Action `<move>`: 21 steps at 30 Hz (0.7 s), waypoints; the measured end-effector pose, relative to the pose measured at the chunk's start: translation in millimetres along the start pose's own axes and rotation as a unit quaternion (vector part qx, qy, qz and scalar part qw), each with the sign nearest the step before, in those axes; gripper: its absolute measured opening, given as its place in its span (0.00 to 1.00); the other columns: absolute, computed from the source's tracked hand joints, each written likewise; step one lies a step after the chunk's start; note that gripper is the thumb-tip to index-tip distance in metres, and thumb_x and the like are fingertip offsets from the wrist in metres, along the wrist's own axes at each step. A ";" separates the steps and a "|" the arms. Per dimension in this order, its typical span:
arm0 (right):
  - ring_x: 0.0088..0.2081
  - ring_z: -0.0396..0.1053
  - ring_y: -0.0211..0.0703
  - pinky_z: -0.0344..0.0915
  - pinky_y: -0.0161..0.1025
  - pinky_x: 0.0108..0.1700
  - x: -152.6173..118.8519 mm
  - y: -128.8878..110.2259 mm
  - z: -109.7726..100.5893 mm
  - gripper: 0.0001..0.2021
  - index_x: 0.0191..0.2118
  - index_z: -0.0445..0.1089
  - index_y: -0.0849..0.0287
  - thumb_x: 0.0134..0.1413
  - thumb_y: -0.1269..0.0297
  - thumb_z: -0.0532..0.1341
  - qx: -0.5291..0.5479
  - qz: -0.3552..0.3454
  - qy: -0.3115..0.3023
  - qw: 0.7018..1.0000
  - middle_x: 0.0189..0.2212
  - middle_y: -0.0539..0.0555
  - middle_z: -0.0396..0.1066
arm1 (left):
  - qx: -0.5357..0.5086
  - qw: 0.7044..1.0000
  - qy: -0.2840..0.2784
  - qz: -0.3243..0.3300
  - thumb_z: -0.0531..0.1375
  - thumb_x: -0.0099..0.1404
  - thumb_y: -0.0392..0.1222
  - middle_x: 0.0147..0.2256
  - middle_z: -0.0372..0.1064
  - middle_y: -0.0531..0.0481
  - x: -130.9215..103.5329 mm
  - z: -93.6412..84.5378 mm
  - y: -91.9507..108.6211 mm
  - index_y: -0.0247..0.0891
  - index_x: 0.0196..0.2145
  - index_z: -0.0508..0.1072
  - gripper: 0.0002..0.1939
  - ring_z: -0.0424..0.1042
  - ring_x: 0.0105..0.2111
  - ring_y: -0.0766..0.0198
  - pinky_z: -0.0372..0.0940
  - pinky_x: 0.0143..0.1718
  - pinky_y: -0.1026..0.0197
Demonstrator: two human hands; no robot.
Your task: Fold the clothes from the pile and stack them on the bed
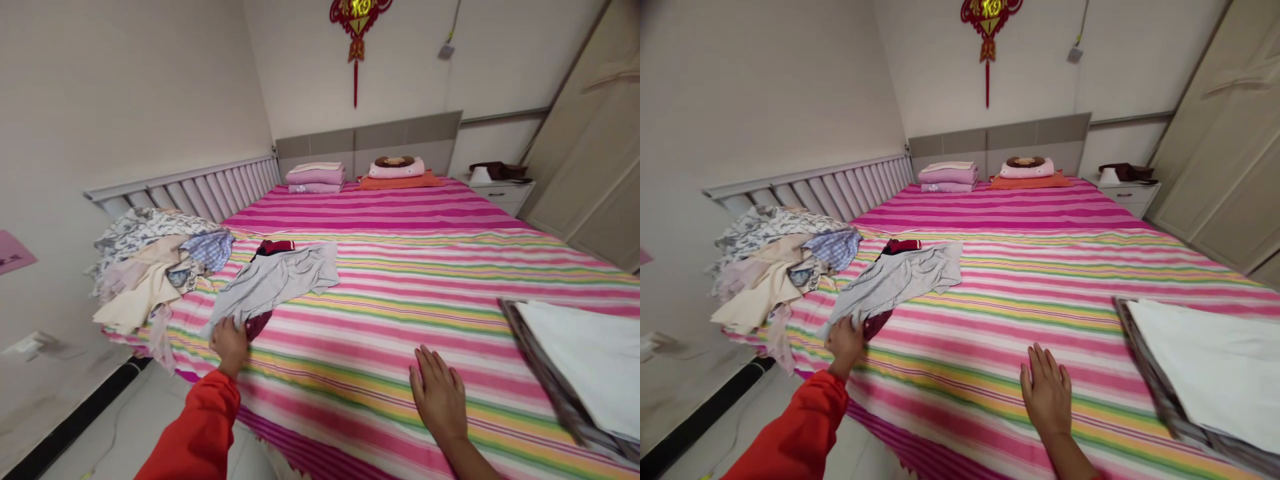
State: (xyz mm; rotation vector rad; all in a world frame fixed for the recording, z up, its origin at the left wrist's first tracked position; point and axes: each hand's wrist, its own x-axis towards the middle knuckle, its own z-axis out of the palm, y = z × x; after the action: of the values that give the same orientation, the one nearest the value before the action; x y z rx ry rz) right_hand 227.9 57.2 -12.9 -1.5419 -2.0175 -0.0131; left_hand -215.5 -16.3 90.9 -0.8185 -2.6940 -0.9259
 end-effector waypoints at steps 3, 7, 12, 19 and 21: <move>0.60 0.64 0.60 0.54 0.59 0.61 0.6 -0.7 0.3 0.26 0.56 0.70 0.60 0.62 0.54 0.45 0.000 0.002 0.003 1.000 0.58 0.62 0.69 | -0.008 0.999 -0.037 -0.005 0.49 0.68 0.42 0.39 0.74 0.35 12.0 -19.1 1.0 0.30 0.42 0.75 0.18 0.72 0.46 0.43 0.59 0.50 0.36; 0.61 0.63 0.59 0.53 0.58 0.61 1.6 -0.9 0.0 0.27 0.56 0.71 0.63 0.62 0.55 0.44 -0.002 0.006 0.004 1.000 0.58 0.64 0.69 | -0.065 0.994 -0.060 0.061 0.47 0.70 0.45 0.40 0.74 0.36 1.4 -35.4 48.1 0.29 0.51 0.71 0.22 0.73 0.44 0.48 0.64 0.46 0.46; 0.63 0.60 0.58 0.51 0.60 0.63 3.1 -5.5 -1.3 0.29 0.56 0.71 0.62 0.60 0.52 0.46 0.072 0.072 -0.028 0.994 0.60 0.63 0.66 | -0.250 0.918 -0.201 0.231 0.48 0.69 0.48 0.48 0.73 0.37 -102.6 -23.9 115.0 0.36 0.52 0.71 0.21 0.71 0.49 0.51 0.64 0.53 0.50; 0.54 0.69 0.59 0.61 0.56 0.59 -23.3 -26.5 -40.5 0.33 0.42 0.78 0.58 0.53 0.34 0.51 0.440 0.221 -0.128 0.861 0.50 0.61 0.76 | -0.287 0.778 -0.455 0.324 0.53 0.65 0.46 0.43 0.78 0.43 -292.2 13.0 103.2 0.42 0.44 0.77 0.16 0.75 0.44 0.55 0.68 0.50 0.53; 0.46 0.73 0.58 0.67 0.51 0.52 -37.5 -34.7 -53.3 0.31 0.37 0.78 0.58 0.48 0.33 0.57 0.491 0.240 -0.159 0.822 0.41 0.59 0.79 | -0.271 0.732 -0.523 0.343 0.52 0.65 0.45 0.44 0.78 0.43 -311.6 8.8 90.7 0.42 0.45 0.77 0.17 0.74 0.45 0.55 0.67 0.51 0.53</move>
State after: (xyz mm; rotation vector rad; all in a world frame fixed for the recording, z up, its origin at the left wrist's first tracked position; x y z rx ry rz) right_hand 226.6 -5.8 25.6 -1.2944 -1.3462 1.3407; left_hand 94.3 -89.5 27.2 -2.9505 -2.2392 -1.2633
